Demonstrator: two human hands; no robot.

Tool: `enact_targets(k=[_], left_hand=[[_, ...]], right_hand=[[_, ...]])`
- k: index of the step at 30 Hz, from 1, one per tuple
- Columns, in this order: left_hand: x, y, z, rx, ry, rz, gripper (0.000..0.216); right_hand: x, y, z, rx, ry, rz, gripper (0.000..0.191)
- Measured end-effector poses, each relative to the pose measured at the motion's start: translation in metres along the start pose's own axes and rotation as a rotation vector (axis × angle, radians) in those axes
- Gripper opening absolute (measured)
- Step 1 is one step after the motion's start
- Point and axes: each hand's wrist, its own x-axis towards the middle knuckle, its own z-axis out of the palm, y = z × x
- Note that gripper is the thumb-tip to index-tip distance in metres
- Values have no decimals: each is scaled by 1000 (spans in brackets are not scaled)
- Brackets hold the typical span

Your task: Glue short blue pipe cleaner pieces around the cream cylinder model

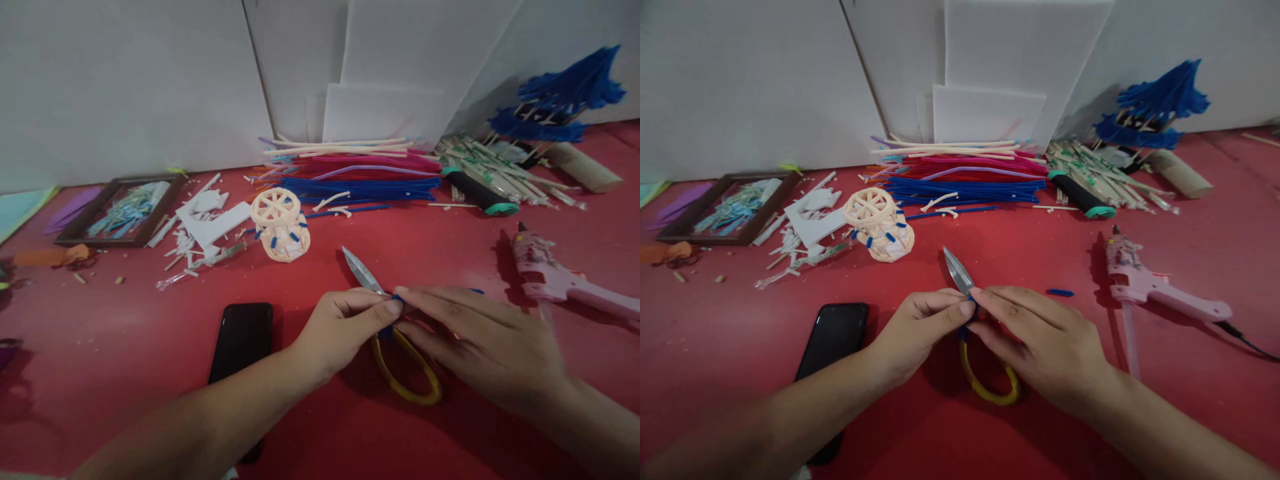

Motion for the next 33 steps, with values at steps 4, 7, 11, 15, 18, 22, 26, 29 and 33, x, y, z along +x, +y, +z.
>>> enact_targets(k=[4, 7, 11, 15, 18, 22, 26, 29, 33], left_hand=[[-1, 2, -1, 45, -32, 37, 40], [-1, 1, -3, 155, -21, 101, 40], [0, 2, -6, 251, -60, 129, 38], [-3, 4, -4, 398, -114, 224, 31], [-7, 4, -2, 579, -129, 349, 29], [-9, 2, -3, 655, -164, 351, 38], [-9, 2, -4, 617, -201, 308, 41], [-8, 3, -3, 488, -207, 257, 38], [-6, 1, -1, 25, -211, 101, 21]], right_hand=[[-1, 0, 2, -24, -5, -48, 15], [-2, -1, 3, 35, -7, -10, 14], [2, 1, -1, 195, -74, 98, 21], [8, 7, -8, 480, -166, 177, 23], [8, 13, -12, 602, -225, 176, 17], [6, 18, -14, 601, -242, 117, 13], [6, 14, -13, 617, -257, 148, 17], [7, 7, -10, 643, -249, 268, 18], [8, -6, -4, 931, -160, 722, 33]])
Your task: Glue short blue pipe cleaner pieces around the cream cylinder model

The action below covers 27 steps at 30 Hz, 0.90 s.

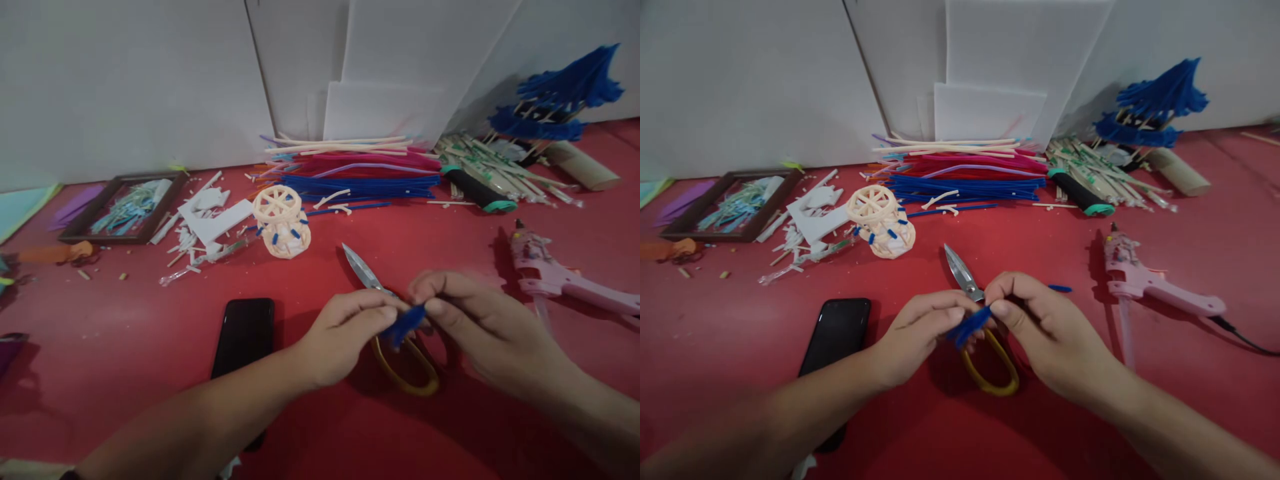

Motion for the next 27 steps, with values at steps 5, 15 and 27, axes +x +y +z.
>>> enact_targets(k=[5, 15, 27], left_hand=[[1, -7, 4, -184, 46, 70, 22], [3, -2, 3, 132, 338, 204, 12], [6, -1, 6, -357, 245, -216, 40]], right_hand=[[-4, 0, 17, 673, 1, 485, 42], [-12, 2, 30, 522, 42, 459, 47], [-5, 5, -9, -694, 112, -640, 16]])
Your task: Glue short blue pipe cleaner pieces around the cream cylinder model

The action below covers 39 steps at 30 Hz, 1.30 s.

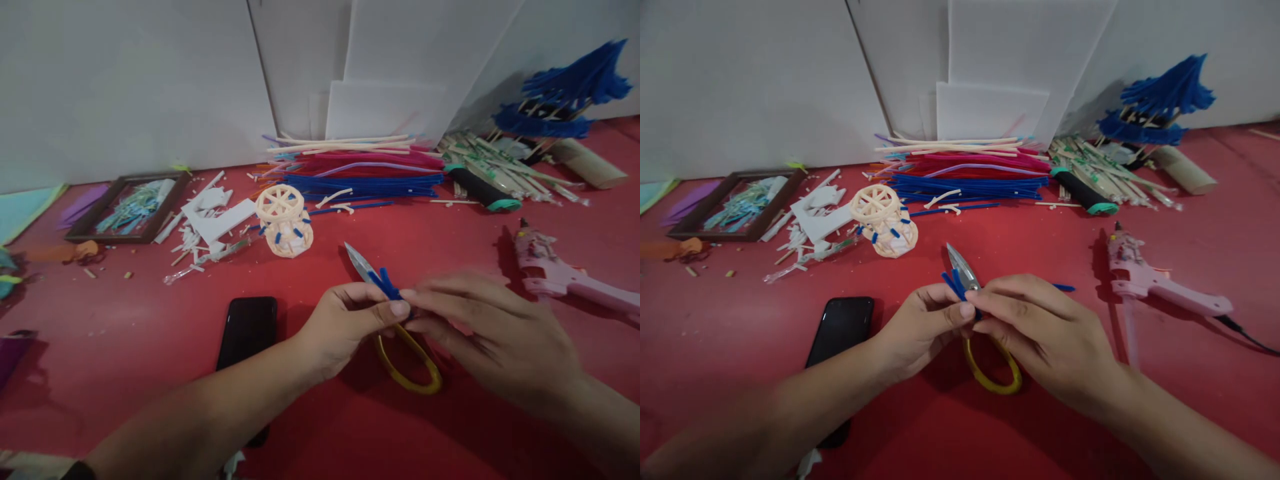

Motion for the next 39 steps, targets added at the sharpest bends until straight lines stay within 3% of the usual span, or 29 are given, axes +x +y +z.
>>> enact_targets(k=[4, 12, 17, 21, 27, 34, 39], left_hand=[[1, -3, -2, 11, -26, -13, 38], [-1, -3, 0, -22, -14, -78, 40], [-1, -4, 1, -4, -23, 26, 42], [-1, -1, 0, 64, -68, 56, 42], [-4, 3, -2, 151, -200, -91, 39], [-6, 3, -6, 226, -385, -262, 38], [-5, 1, -8, 256, -371, -189, 35]], right_hand=[[-7, 3, 2, -56, -5, -76, 18], [-9, 2, 3, 2, -12, -37, 24], [-6, 0, 1, 37, -5, -21, 21], [0, -3, 1, 174, -12, 165, 19], [10, 1, 1, 716, -149, 614, 33], [4, 8, 0, 1153, -393, 718, 33], [5, 10, -3, 1031, -372, 748, 39]])
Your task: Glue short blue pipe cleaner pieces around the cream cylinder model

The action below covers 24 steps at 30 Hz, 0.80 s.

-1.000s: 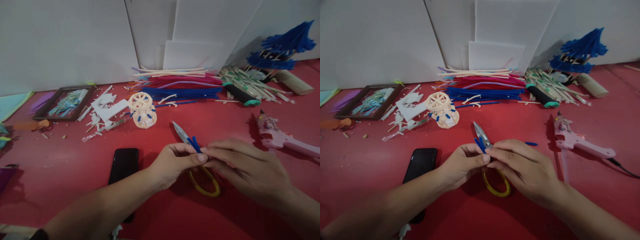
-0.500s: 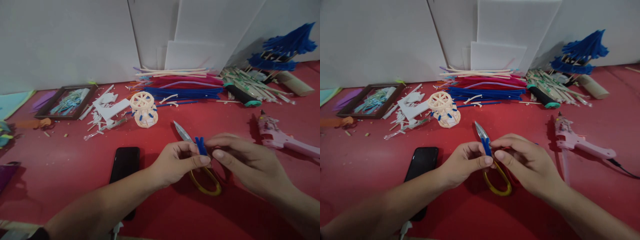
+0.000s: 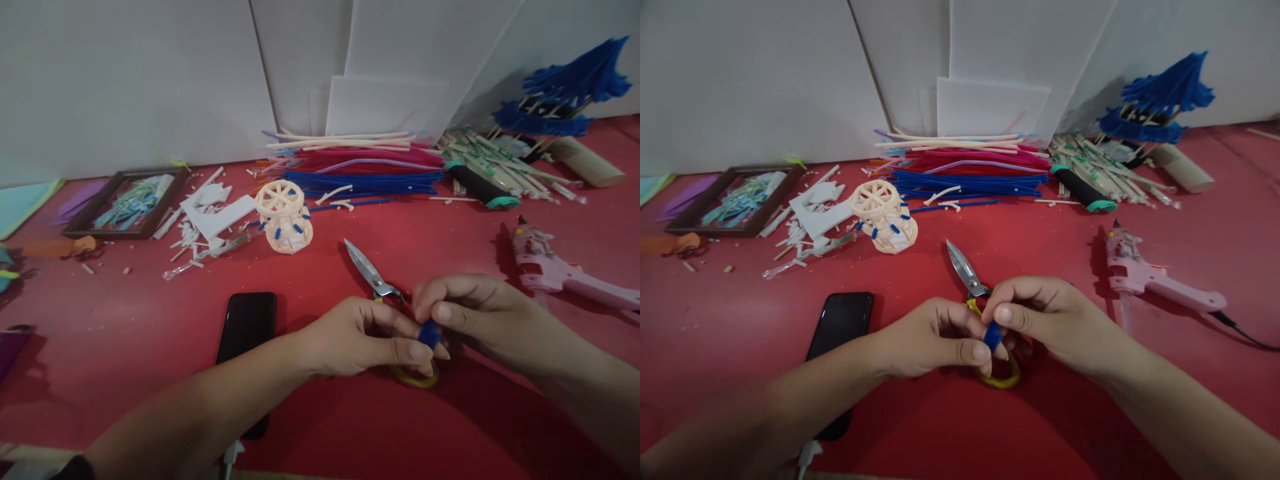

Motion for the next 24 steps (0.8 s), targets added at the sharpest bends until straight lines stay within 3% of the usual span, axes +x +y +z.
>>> enact_targets(k=[3, 6, 10, 12, 14, 17, 20, 24], left_hand=[[0, 1, 2, 122, 45, 116, 21], [0, 2, 6, 289, 139, 239, 11], [1, 1, 7, 345, 284, 272, 11], [2, 3, 3, 312, 388, 281, 8], [3, 6, -1, 251, 493, 313, 10], [2, 16, -3, 154, 604, 359, 20], [-4, 28, 2, 120, 642, 349, 17], [-18, 34, 3, 188, 646, 304, 13]], right_hand=[[-2, -4, 0, -27, 44, -14, 41], [-2, -3, 3, 50, 65, 71, 45], [4, 2, 0, -2, 202, 125, 49], [5, 3, -3, -234, 333, 50, 45], [1, 4, -3, -582, 366, -55, 37], [-12, 10, 6, -1104, 240, -206, 21], [-25, 19, 19, -1484, 187, -388, 4], [-35, 21, 13, -1705, 90, -475, 19]])
